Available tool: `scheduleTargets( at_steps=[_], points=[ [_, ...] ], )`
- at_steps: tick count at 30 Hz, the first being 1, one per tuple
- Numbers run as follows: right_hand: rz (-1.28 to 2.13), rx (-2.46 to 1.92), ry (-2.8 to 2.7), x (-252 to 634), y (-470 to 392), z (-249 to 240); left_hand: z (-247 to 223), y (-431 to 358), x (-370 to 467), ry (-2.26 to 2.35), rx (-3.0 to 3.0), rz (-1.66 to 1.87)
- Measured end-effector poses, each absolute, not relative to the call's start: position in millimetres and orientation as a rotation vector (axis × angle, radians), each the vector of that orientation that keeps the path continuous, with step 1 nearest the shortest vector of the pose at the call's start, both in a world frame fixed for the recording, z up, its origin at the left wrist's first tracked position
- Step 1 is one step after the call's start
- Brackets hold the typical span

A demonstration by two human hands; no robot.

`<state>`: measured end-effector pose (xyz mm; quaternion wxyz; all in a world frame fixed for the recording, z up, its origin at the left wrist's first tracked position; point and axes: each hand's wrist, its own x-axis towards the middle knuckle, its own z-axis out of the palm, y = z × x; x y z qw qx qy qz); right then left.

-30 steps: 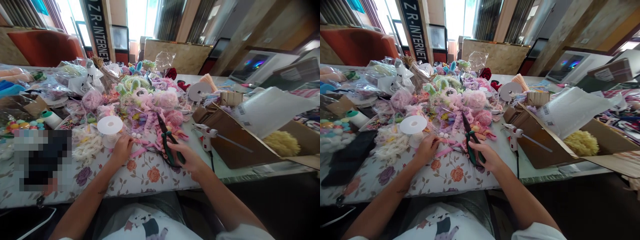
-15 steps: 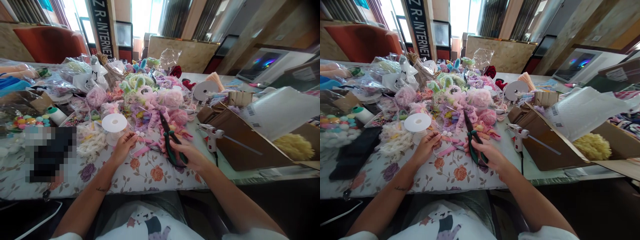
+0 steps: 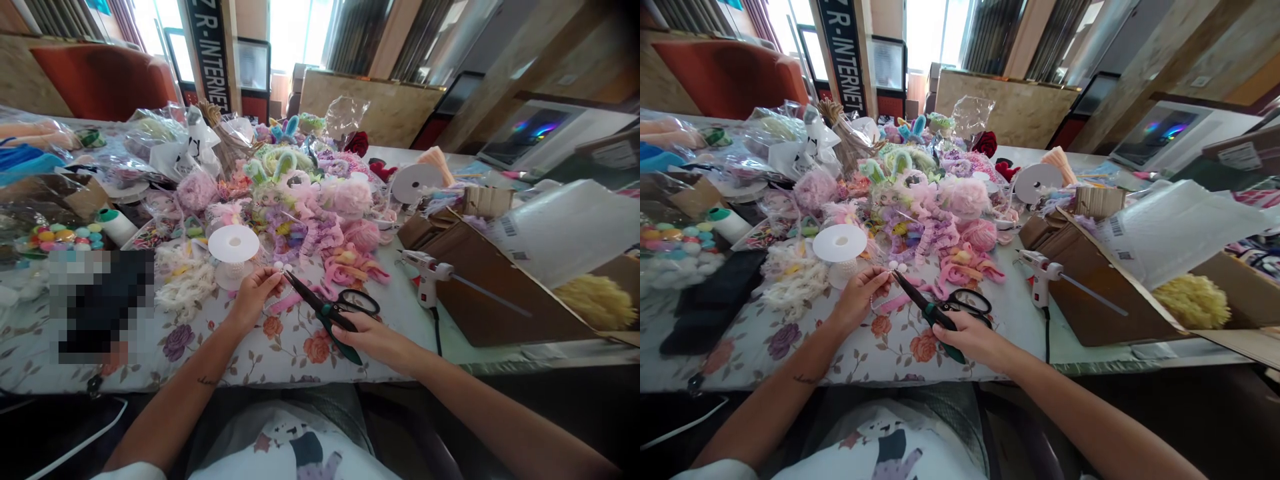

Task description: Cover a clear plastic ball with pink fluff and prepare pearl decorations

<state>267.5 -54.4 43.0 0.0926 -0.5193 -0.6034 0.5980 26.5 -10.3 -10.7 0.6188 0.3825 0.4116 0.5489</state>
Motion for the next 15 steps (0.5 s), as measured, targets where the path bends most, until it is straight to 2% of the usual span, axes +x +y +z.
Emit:
scheduleTargets(
  at_steps=[6, 15],
  points=[
    [1.562, -1.514, -1.988, 263.2, -54.4, 35.3, -11.8, -12.1, 34.0, 1.042, 0.911, 1.337],
    [1.51, -1.468, -2.068, 259.8, -57.2, 36.9, -10.1, -13.7, 36.4, 1.072, 0.963, 1.367]
  ],
)
